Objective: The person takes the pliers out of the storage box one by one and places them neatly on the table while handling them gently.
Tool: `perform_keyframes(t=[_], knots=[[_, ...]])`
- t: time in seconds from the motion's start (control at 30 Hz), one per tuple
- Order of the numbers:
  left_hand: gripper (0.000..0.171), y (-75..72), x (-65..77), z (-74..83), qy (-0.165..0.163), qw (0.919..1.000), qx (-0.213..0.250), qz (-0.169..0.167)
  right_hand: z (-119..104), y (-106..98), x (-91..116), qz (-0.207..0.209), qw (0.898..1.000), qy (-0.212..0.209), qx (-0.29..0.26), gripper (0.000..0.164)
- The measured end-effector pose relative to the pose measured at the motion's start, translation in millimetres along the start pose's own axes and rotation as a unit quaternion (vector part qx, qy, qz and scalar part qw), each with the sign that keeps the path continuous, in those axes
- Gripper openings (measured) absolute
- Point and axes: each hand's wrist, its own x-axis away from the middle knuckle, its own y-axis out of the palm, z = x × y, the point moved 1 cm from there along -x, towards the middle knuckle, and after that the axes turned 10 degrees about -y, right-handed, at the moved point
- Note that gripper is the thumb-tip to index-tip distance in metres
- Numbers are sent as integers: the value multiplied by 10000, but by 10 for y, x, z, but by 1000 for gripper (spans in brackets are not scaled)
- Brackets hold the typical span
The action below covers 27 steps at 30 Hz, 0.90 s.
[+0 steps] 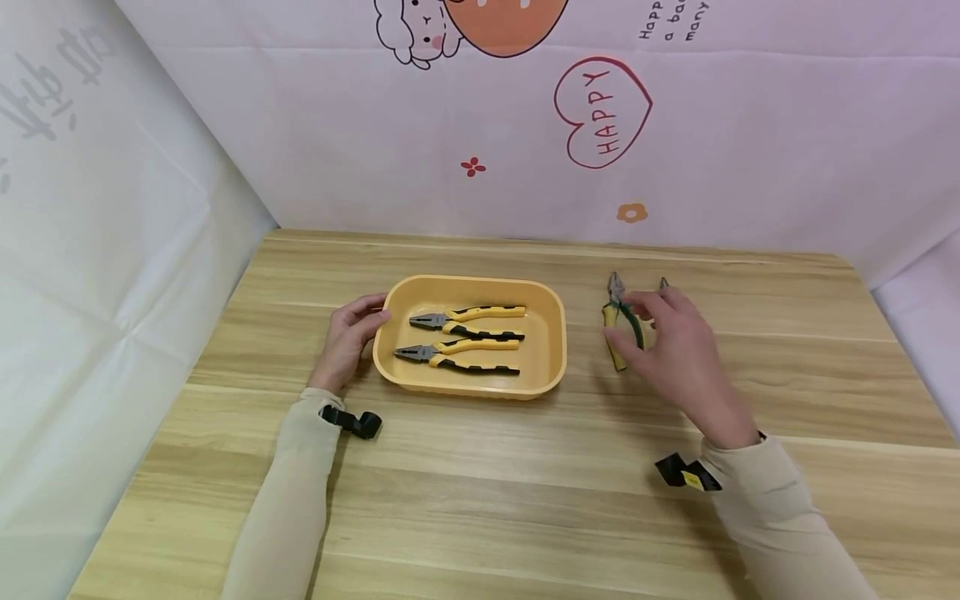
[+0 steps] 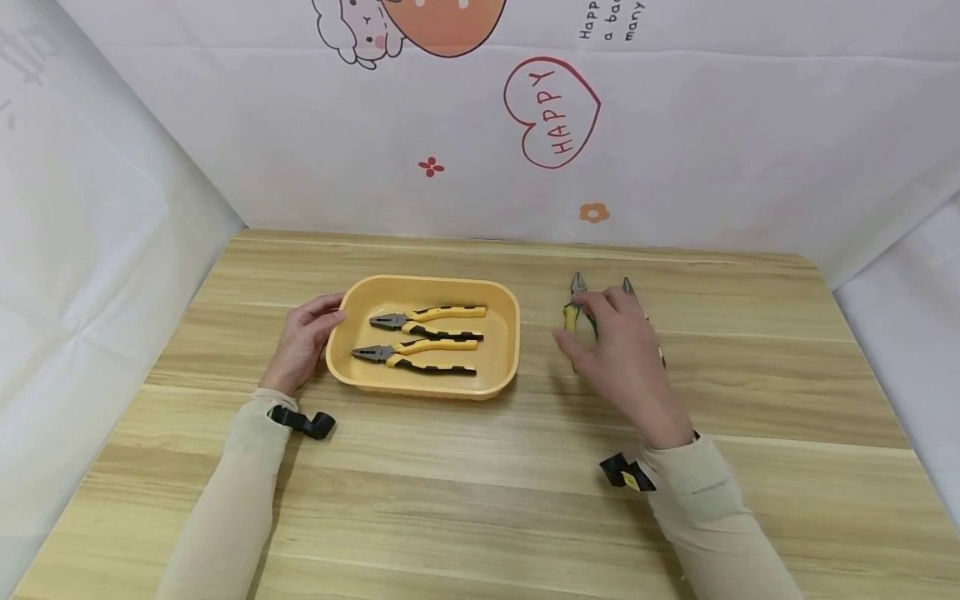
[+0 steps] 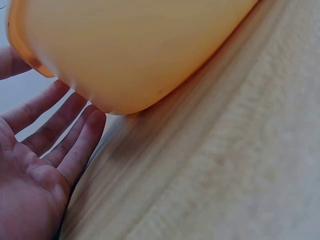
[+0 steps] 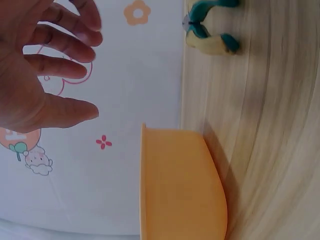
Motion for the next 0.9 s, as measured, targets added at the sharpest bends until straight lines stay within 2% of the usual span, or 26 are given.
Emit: perform_keyframes(t=[0.1,0.27,0.4,0.7,0.9], knots=[[40,1,0,1,-3,10000,5,8,-32,32,-17,122,9997,-172,-81,40],[40,0,2,1,-25,10000,7,25,-81,89,-44,97,9985,-530,-113,39],[41,1,4,4,-46,10000,20,19,-135,141,-80,-41,9967,-808,-58,39],[41,-1,5,3,-83,10000,23,13,-324,261,-190,-276,9928,-1154,-185,38],[40,-7,-1,2,-77,10000,-2,8,-438,344,-251,-584,9896,-1299,-214,39]])
